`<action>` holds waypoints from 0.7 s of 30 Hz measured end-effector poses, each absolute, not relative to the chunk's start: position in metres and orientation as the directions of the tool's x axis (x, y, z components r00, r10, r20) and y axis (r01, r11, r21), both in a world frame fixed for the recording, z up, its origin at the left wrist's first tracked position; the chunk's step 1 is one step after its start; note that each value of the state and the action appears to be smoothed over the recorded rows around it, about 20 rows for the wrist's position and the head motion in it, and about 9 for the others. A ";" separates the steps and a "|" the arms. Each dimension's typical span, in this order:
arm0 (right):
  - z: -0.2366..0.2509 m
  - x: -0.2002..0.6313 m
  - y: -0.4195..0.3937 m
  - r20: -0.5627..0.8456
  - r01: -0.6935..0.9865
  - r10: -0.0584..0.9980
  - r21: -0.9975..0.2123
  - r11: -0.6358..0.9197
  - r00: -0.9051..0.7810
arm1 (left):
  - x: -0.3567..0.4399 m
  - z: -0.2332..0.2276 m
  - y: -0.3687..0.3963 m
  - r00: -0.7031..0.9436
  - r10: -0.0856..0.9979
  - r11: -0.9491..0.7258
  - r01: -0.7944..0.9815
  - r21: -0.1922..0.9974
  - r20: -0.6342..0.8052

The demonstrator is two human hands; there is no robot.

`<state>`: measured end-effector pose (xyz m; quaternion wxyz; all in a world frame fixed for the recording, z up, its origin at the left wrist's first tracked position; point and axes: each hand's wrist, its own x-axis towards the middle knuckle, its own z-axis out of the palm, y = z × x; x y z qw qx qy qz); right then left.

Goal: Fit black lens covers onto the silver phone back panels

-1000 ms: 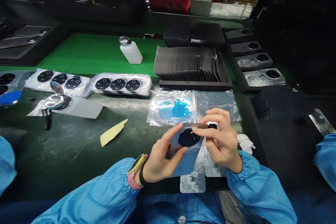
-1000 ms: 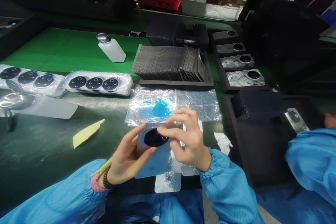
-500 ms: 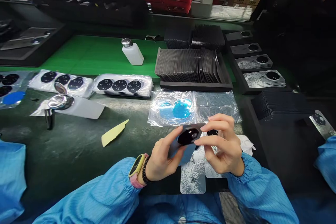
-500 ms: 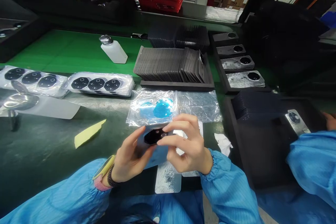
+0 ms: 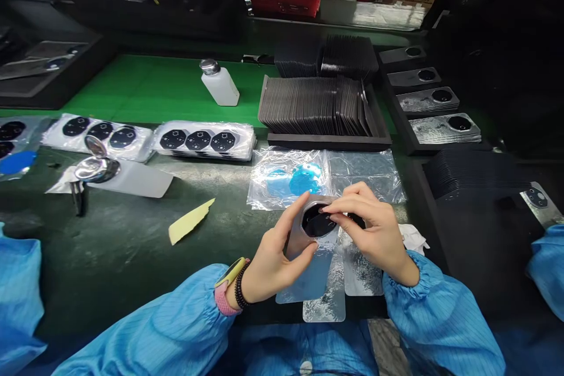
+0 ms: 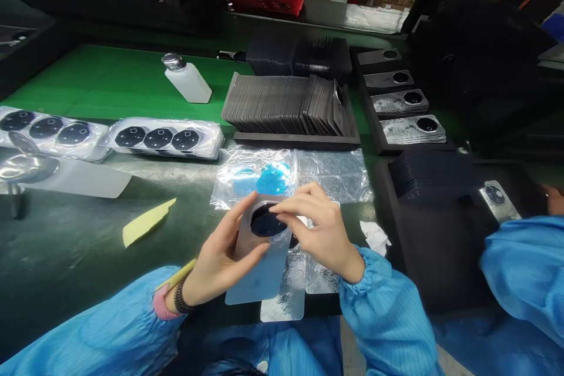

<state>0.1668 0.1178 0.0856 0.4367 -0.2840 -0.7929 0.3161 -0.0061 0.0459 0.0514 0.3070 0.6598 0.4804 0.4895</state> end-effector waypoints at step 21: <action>0.076 0.162 0.119 0.181 0.203 0.944 -0.949 0.241 -0.275 | -0.007 0.051 0.048 0.045 0.994 -0.101 0.132 0.986 0.096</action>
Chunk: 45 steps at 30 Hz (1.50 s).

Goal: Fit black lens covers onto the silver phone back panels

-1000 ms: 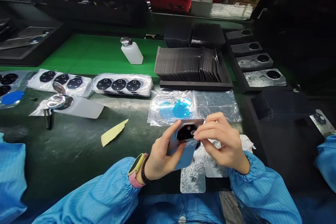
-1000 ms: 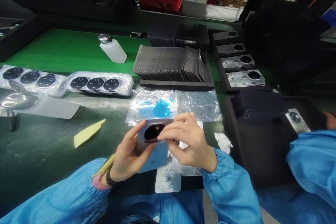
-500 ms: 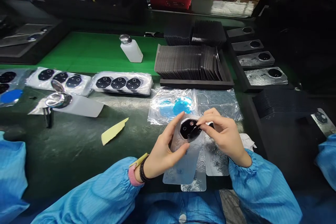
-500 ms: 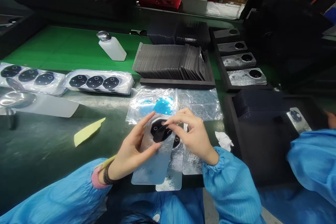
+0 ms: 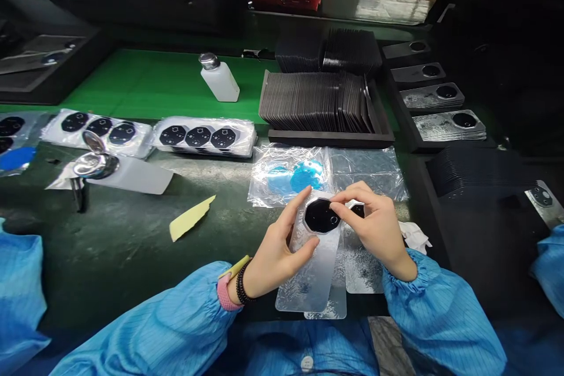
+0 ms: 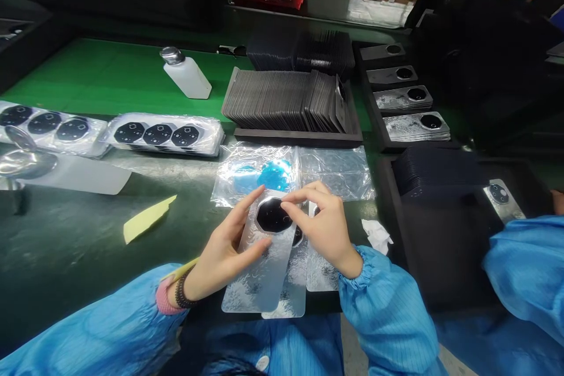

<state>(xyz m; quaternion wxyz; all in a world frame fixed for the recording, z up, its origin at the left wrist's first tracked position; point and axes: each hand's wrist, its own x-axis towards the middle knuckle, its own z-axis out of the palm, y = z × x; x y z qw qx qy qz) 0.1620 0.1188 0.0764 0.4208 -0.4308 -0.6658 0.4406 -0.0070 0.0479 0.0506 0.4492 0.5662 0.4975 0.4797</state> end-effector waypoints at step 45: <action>0.078 0.161 0.113 0.225 0.349 0.928 -0.879 0.325 -0.298 | -0.004 0.055 0.046 0.059 0.997 0.040 0.103 0.994 -0.046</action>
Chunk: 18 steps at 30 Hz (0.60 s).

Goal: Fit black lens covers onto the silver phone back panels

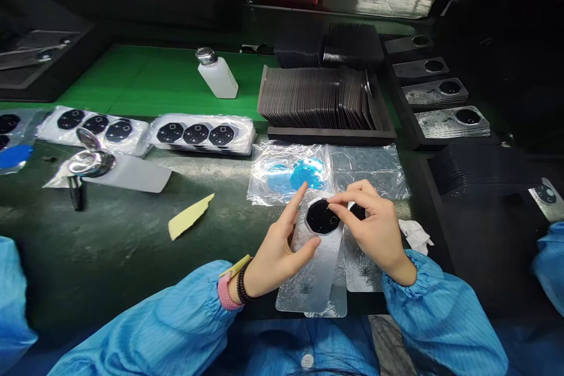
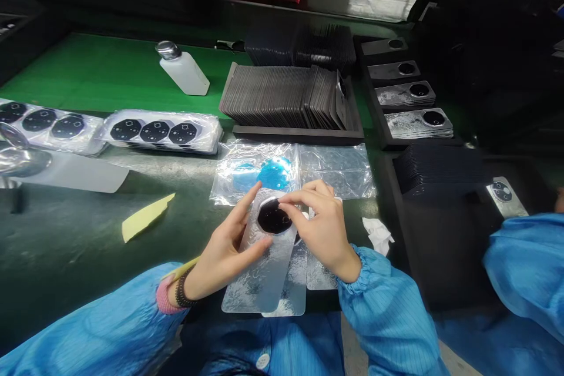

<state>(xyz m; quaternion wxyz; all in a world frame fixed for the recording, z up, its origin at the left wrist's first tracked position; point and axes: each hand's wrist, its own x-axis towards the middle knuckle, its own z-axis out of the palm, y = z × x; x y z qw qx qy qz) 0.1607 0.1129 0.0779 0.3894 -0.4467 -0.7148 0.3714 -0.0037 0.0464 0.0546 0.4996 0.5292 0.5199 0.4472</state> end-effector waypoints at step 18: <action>0.076 0.160 0.113 0.186 0.364 0.938 -0.886 0.289 -0.292 | -0.004 0.052 0.046 0.053 0.998 0.018 0.097 0.995 -0.023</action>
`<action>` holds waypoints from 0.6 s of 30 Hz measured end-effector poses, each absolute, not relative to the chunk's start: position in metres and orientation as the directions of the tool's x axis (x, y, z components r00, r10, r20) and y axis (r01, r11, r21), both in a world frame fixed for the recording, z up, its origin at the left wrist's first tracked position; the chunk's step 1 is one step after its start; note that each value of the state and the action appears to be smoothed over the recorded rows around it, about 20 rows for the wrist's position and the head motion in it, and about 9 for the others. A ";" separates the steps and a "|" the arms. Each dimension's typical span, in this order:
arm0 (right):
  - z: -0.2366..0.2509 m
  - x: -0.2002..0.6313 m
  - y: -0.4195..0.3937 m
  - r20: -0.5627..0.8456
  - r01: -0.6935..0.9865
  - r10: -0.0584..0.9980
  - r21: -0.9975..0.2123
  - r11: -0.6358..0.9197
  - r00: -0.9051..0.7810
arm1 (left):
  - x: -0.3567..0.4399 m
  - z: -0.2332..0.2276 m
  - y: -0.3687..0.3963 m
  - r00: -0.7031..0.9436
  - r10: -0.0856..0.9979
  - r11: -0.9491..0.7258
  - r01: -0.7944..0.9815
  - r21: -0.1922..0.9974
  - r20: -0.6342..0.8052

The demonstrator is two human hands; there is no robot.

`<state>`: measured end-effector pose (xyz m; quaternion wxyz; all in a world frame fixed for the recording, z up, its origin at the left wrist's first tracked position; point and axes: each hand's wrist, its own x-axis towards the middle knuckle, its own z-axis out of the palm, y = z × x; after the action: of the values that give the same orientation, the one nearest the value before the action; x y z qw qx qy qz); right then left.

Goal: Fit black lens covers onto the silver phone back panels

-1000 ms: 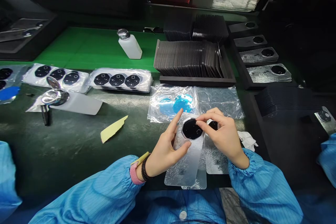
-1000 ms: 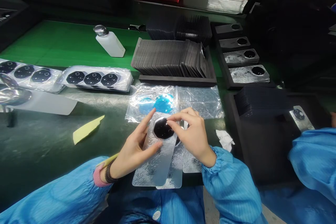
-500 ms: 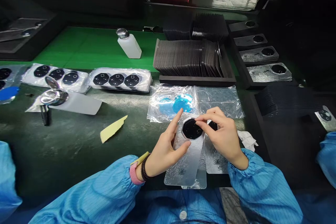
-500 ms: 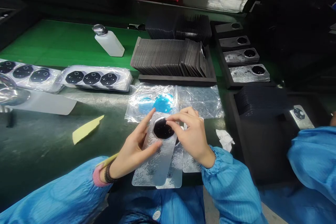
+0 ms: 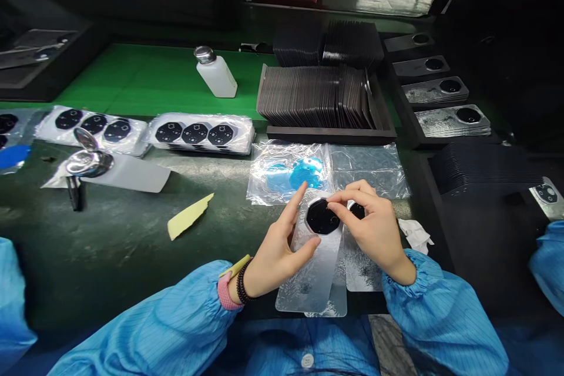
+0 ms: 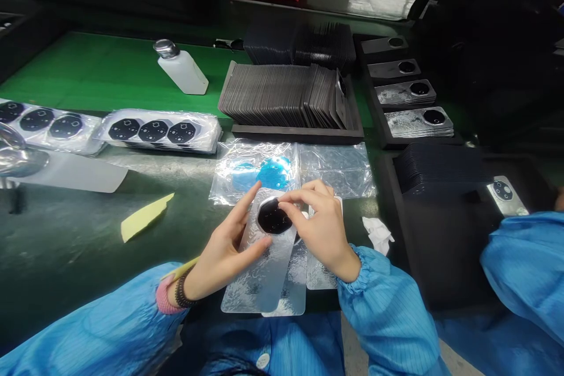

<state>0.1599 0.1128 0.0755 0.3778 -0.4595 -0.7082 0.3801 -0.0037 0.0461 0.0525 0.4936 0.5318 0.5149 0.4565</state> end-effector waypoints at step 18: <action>0.074 0.158 0.110 0.328 0.401 0.895 -0.808 0.432 -0.302 | -0.002 0.060 0.048 0.028 0.999 0.034 0.148 0.988 -0.038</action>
<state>0.1584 0.1101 0.0738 0.4000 -0.4346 -0.7456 0.3086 -0.0019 0.0481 0.0598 0.4783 0.5343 0.5366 0.4447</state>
